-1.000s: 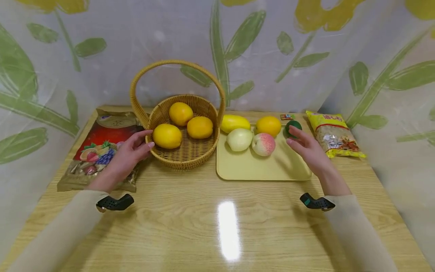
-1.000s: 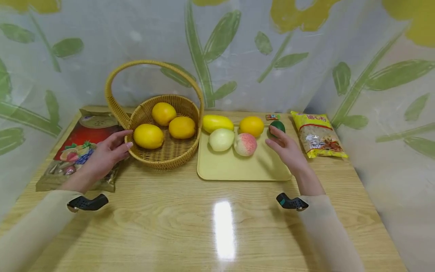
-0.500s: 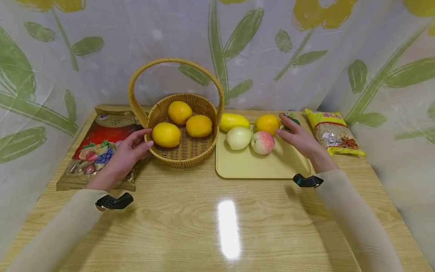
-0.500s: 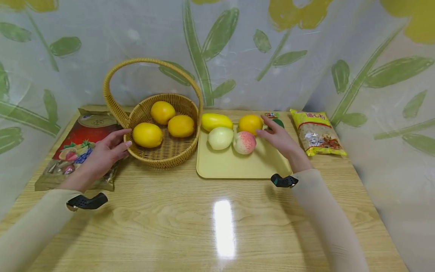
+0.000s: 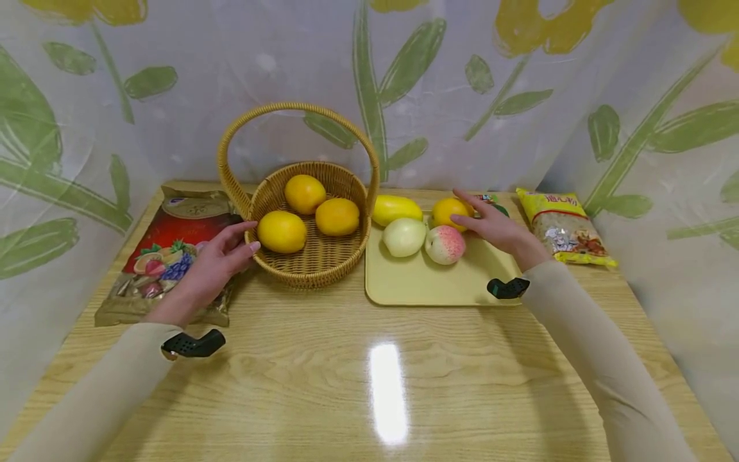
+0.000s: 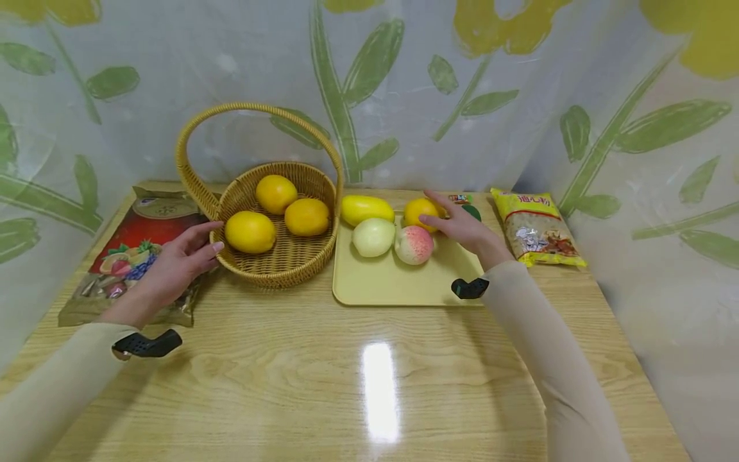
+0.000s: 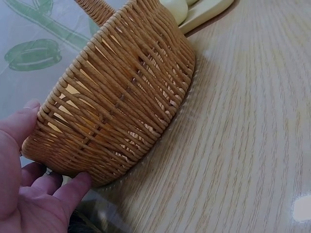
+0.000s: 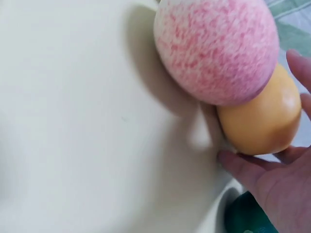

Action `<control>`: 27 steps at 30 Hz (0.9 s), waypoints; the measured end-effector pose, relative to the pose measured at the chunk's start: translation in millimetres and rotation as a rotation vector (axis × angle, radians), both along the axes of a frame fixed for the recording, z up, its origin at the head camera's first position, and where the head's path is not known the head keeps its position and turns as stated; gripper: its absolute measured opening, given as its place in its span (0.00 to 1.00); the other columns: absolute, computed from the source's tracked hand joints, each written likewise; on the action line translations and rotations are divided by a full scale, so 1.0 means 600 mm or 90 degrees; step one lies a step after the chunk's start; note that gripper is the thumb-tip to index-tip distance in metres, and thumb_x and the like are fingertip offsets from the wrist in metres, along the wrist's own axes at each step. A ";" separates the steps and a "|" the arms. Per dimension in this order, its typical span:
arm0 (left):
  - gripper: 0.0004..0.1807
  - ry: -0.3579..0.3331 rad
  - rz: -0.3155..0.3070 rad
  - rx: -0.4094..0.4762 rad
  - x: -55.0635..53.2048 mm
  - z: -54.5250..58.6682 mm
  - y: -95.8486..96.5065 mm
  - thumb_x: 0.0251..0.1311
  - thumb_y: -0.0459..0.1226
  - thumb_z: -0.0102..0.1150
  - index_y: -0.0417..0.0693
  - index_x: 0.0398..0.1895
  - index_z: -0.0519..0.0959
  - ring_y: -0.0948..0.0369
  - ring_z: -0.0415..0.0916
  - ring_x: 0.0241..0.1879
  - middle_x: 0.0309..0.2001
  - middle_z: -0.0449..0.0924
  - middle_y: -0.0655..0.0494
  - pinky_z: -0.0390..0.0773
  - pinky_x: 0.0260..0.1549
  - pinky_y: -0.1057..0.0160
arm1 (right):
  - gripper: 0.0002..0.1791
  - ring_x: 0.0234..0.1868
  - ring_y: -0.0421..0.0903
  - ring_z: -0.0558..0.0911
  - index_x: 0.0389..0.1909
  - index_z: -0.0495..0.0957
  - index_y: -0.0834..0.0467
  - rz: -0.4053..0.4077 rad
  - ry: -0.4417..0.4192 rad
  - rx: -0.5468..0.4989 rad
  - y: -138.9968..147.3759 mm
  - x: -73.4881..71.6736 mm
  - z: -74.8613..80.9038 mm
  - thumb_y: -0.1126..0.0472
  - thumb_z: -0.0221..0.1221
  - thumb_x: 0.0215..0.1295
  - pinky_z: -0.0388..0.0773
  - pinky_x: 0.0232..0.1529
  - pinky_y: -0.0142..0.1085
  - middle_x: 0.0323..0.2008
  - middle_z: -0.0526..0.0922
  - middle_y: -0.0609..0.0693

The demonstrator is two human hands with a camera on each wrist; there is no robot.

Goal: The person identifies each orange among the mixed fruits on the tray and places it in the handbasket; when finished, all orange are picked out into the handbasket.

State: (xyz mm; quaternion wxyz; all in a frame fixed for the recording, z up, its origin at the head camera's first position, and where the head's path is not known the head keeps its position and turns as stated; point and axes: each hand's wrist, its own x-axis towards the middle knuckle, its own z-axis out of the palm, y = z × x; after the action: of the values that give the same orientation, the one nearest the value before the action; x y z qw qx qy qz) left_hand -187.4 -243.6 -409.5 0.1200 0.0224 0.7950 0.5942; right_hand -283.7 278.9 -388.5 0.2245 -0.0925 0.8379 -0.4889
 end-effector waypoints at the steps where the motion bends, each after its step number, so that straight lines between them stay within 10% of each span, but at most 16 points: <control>1: 0.38 -0.001 -0.001 0.002 0.000 -0.001 0.000 0.68 0.54 0.53 0.55 0.77 0.54 0.53 0.58 0.70 0.76 0.50 0.50 0.72 0.59 0.61 | 0.41 0.72 0.52 0.57 0.78 0.46 0.40 0.003 -0.002 0.000 -0.001 -0.002 -0.002 0.45 0.56 0.70 0.62 0.68 0.51 0.77 0.44 0.49; 16: 0.38 0.008 -0.010 0.003 0.000 0.002 -0.002 0.70 0.51 0.52 0.52 0.77 0.52 0.51 0.56 0.71 0.77 0.47 0.48 0.69 0.61 0.56 | 0.32 0.66 0.61 0.58 0.74 0.52 0.61 0.083 0.069 0.022 -0.016 0.002 0.021 0.64 0.53 0.74 0.51 0.69 0.56 0.73 0.51 0.61; 27: 0.38 0.003 -0.007 -0.001 0.000 0.003 0.001 0.70 0.52 0.52 0.52 0.77 0.52 0.51 0.57 0.71 0.76 0.48 0.48 0.70 0.60 0.58 | 0.33 0.70 0.60 0.55 0.77 0.51 0.58 0.118 0.090 0.049 -0.018 0.008 0.031 0.62 0.52 0.75 0.45 0.72 0.57 0.75 0.50 0.61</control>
State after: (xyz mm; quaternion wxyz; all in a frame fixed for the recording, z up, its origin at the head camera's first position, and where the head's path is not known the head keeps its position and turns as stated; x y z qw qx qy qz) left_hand -187.4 -243.3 -407.4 0.1209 0.0280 0.7957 0.5929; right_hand -278.7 268.2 -369.7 0.2124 -0.1954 0.8576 -0.4258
